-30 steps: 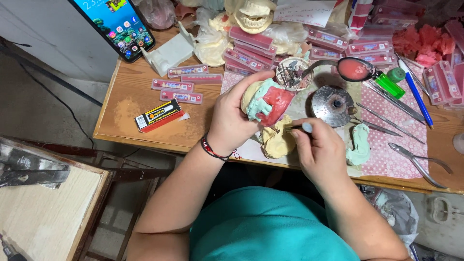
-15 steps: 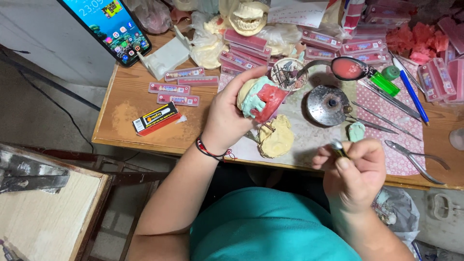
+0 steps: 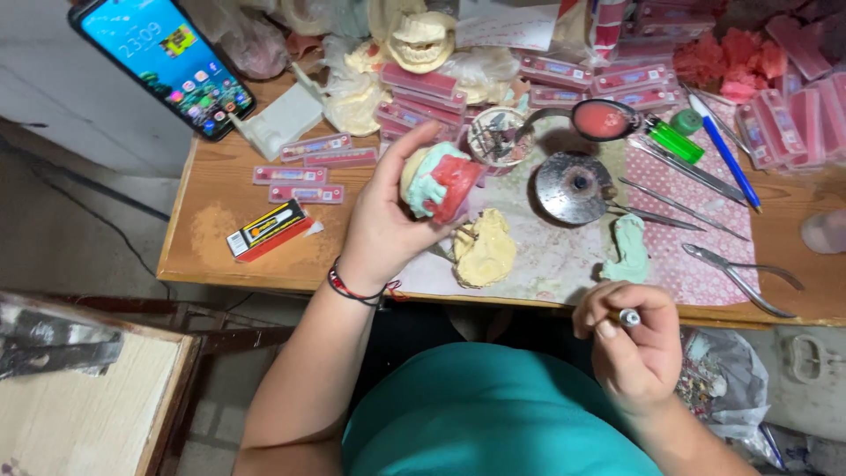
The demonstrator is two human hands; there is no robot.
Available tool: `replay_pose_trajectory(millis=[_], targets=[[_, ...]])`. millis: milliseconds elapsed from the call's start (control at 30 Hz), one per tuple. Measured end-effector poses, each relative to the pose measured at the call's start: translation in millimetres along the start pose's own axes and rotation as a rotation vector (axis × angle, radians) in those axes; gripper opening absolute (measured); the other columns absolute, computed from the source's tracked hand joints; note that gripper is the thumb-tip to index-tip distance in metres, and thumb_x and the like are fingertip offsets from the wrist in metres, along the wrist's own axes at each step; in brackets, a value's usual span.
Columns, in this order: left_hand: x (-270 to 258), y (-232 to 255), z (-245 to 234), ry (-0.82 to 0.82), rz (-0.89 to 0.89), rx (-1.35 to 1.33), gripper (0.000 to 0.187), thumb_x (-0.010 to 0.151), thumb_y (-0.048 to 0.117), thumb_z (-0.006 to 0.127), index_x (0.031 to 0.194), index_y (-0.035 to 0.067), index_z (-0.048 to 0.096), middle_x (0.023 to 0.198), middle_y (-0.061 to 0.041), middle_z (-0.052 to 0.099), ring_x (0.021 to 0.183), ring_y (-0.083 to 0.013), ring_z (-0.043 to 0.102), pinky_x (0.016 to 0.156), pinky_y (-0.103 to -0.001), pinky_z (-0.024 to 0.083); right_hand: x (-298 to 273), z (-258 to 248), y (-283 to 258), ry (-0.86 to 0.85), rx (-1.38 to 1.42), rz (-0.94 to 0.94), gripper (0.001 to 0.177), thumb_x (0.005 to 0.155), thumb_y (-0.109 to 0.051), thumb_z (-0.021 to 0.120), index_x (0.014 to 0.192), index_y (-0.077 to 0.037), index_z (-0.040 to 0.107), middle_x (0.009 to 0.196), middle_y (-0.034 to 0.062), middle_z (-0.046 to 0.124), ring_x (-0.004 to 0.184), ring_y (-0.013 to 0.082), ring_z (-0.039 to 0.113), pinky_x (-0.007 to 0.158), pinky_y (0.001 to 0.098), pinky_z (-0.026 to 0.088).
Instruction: Preparing and assembling dental models using liquid adhesive and a metal articulator frame
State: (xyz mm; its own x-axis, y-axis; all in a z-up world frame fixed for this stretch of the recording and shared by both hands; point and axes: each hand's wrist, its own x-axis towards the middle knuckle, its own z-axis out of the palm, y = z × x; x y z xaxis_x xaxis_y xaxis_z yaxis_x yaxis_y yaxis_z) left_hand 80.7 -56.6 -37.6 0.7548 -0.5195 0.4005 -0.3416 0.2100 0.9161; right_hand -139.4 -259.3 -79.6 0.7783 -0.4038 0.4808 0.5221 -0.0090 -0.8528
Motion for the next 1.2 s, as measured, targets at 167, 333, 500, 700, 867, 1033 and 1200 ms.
replay_pose_trajectory(millis=[167,333,500,700,867,1033,1200], targets=[[0.4,-2.9,2.5,0.001,-0.007,-0.019,0.081,0.080,0.014,0.091,0.149,0.011,0.049,0.153,-0.011,0.056,0.136,-0.0191,0.059,0.118,-0.029,0.047,1.2,-55.9,-5.4,0.146,-0.589,-0.199,0.018,0.107,-0.016,0.055,0.098,0.001,0.055,0.088,0.0175,0.059,0.080,0.0271,0.060,0.083,0.0364,0.052],[0.9,-2.1,4.5,0.013,-0.029,0.029,0.075,0.082,0.013,0.088,0.147,0.012,0.051,0.145,-0.009,0.061,0.127,-0.0168,0.063,0.111,-0.027,0.050,40.5,-90.2,-19.0,-0.033,-0.944,-0.106,0.044,0.085,-0.017,0.085,0.103,-0.007,0.047,0.130,0.0239,0.067,0.123,0.0368,0.065,0.108,0.0460,0.048],[-0.1,-3.6,5.2,0.020,-0.004,0.006,0.073,0.083,0.010,0.088,0.146,0.010,0.052,0.145,-0.010,0.062,0.128,-0.0175,0.063,0.112,-0.027,0.050,58.5,-94.6,-11.7,-0.326,-1.100,-0.107,0.066,0.069,-0.038,0.091,0.107,-0.007,0.047,0.150,0.0234,0.059,0.137,0.0382,0.054,0.114,0.0496,0.038],[-1.1,-1.7,4.9,0.025,-0.009,0.033,0.072,0.083,0.010,0.088,0.146,0.010,0.053,0.143,-0.009,0.062,0.128,-0.0173,0.062,0.112,-0.028,0.048,59.5,-99.0,-4.9,-0.366,-1.104,-0.118,0.064,0.069,-0.043,0.091,0.105,-0.011,0.048,0.146,0.0145,0.065,0.129,0.0341,0.055,0.110,0.0466,0.036],[-2.5,-7.9,3.0,0.009,-0.007,-0.034,0.074,0.083,0.010,0.089,0.147,0.010,0.052,0.147,-0.010,0.059,0.130,-0.0177,0.061,0.113,-0.028,0.048,59.2,-92.8,-11.1,-0.374,-1.055,-0.128,0.069,0.066,-0.040,0.092,0.107,-0.008,0.047,0.138,0.0201,0.064,0.129,0.0357,0.058,0.109,0.0476,0.040],[-3.6,-3.7,3.0,0.011,-0.022,-0.029,0.073,0.084,0.009,0.089,0.147,0.012,0.052,0.147,-0.009,0.060,0.126,-0.0157,0.063,0.111,-0.027,0.049,50.4,-76.1,-14.2,-0.385,-0.948,-0.095,0.065,0.071,-0.026,0.090,0.111,-0.005,0.042,0.141,0.0278,0.056,0.132,0.0373,0.057,0.105,0.0444,0.045],[-3.5,-3.7,3.1,0.010,-0.030,-0.022,0.073,0.084,0.007,0.088,0.147,0.014,0.053,0.140,-0.007,0.064,0.118,-0.0132,0.065,0.106,-0.025,0.051,42.7,-19.8,-8.8,-0.387,-0.699,-0.177,0.067,0.068,-0.031,0.092,0.109,-0.009,0.044,0.141,0.0272,0.057,0.133,0.0388,0.059,0.115,0.0459,0.048]])
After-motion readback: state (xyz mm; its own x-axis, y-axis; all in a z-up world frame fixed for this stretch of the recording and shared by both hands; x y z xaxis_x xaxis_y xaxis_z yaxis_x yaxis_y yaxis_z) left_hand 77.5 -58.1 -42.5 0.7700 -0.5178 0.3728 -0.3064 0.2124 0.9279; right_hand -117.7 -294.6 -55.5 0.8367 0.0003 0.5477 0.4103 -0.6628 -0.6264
